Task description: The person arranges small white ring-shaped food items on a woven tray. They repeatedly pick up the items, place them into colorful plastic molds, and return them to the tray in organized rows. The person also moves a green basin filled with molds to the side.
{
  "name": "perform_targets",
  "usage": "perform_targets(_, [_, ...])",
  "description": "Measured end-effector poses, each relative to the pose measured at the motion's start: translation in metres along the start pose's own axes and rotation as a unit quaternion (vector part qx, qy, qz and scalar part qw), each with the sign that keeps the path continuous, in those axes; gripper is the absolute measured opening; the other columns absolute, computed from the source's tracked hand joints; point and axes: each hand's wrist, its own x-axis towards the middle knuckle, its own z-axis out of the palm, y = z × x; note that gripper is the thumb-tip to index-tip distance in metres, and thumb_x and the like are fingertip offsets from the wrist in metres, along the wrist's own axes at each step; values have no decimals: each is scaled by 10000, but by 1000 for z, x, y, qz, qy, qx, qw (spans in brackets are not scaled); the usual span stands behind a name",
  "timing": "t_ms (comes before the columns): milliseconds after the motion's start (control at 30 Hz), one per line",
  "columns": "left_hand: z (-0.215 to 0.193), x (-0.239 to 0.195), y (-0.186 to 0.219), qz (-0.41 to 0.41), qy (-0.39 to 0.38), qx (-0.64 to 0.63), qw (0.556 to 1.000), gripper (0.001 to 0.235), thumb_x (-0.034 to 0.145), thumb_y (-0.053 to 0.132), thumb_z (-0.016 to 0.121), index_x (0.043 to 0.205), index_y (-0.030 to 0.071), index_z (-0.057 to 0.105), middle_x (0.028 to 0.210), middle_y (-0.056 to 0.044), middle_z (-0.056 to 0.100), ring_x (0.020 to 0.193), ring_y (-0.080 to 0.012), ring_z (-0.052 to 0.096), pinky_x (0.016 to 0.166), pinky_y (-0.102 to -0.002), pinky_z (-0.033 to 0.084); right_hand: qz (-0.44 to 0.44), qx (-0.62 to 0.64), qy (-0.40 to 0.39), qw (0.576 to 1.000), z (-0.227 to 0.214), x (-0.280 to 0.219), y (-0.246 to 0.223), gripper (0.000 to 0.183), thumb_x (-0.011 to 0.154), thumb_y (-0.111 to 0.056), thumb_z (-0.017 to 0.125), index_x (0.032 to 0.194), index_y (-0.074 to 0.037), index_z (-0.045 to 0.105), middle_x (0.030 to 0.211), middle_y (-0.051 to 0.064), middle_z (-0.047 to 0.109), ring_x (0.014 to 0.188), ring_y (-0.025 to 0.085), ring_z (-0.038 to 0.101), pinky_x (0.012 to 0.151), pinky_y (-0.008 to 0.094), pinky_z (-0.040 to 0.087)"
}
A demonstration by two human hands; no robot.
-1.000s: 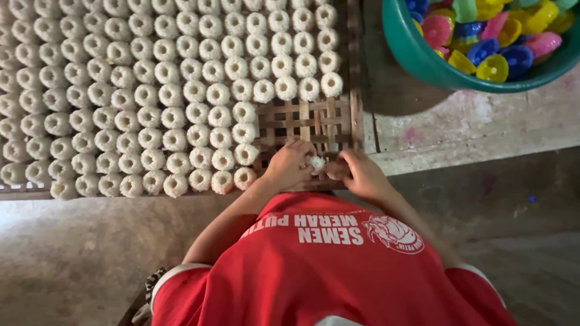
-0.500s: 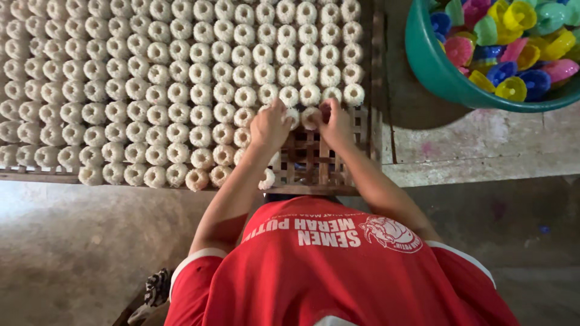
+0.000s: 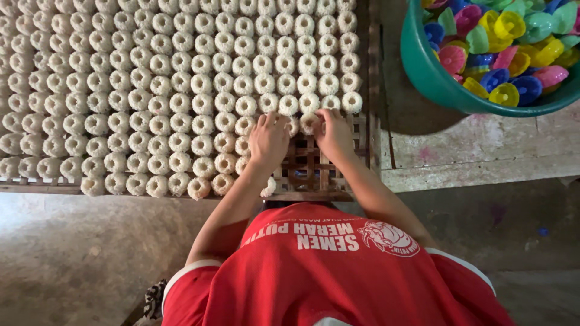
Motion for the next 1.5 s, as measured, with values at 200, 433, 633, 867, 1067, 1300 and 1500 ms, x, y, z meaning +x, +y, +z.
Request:
perform_targets(200, [-1, -3, 5, 20, 28, -6, 999, 194, 912, 148, 673, 1097, 129, 727, 1157, -76, 626, 1085, -308, 593, 894, -463, 495, 16, 67, 15, 998, -9, 3, 25, 243, 977, -83, 702, 1216, -53, 671, 1031, 124, 709, 804, 204, 706, 727, 330, 606])
perform_targets(433, [4, 2, 35, 65, 49, -5, 997, 330, 853, 166, 702, 1179, 113, 719, 1291, -108, 588, 1200, -337, 553, 961, -506, 453, 115, 28, 64, 991, -68, -18, 106, 282, 1033, -164, 731, 1293, -93, 645, 1178, 94, 574, 849, 180, 618, 746, 373, 556])
perform_targets(633, [15, -33, 86, 41, 98, -85, 991, 388, 851, 128, 700, 1235, 73, 684, 1302, -220, 591, 1193, -432, 556, 996, -522, 459, 372, 555, 266, 695, -123, -74, 186, 471, 977, -348, 676, 1379, -160, 519, 1256, 1, 547, 1030, 171, 604, 855, 400, 562])
perform_targets(867, [32, -69, 129, -23, 65, -83, 994, 377, 785, 85, 727, 1159, 68, 682, 1251, -168, 605, 1181, -388, 567, 993, -493, 460, 354, 535, 398, 656, -229, -91, 301, 519, 927, -306, 581, 1427, -254, 454, 1339, -69, 489, 1156, 159, 484, 897, 432, 546])
perform_targets(1067, [66, -56, 149, 80, 73, -108, 988, 332, 820, 113, 733, 1149, 101, 690, 1305, -154, 603, 1229, -377, 556, 1049, -492, 447, 300, 562, 466, 614, -212, -129, 318, 460, 939, -176, 588, 1394, -151, 521, 1247, 34, 546, 1130, 176, 523, 979, 407, 534])
perform_targets(1300, [68, -51, 174, 60, -12, -134, 989, 357, 810, 121, 742, 1154, 43, 685, 1316, -187, 576, 1265, -416, 525, 1061, -506, 428, 340, 531, 511, 584, -229, -198, 347, 383, 875, -67, 550, 1247, -149, 595, 1071, 1, 557, 959, 162, 525, 837, 364, 488])
perform_targets(1500, [93, -84, 185, 28, 19, -148, 988, 374, 813, 94, 708, 1185, 59, 691, 1285, -152, 612, 1242, -360, 571, 1046, -460, 470, 337, 534, 592, 501, -337, -214, 409, 160, 981, -195, 580, 1118, -113, 587, 1043, 32, 533, 965, 187, 526, 850, 391, 509])
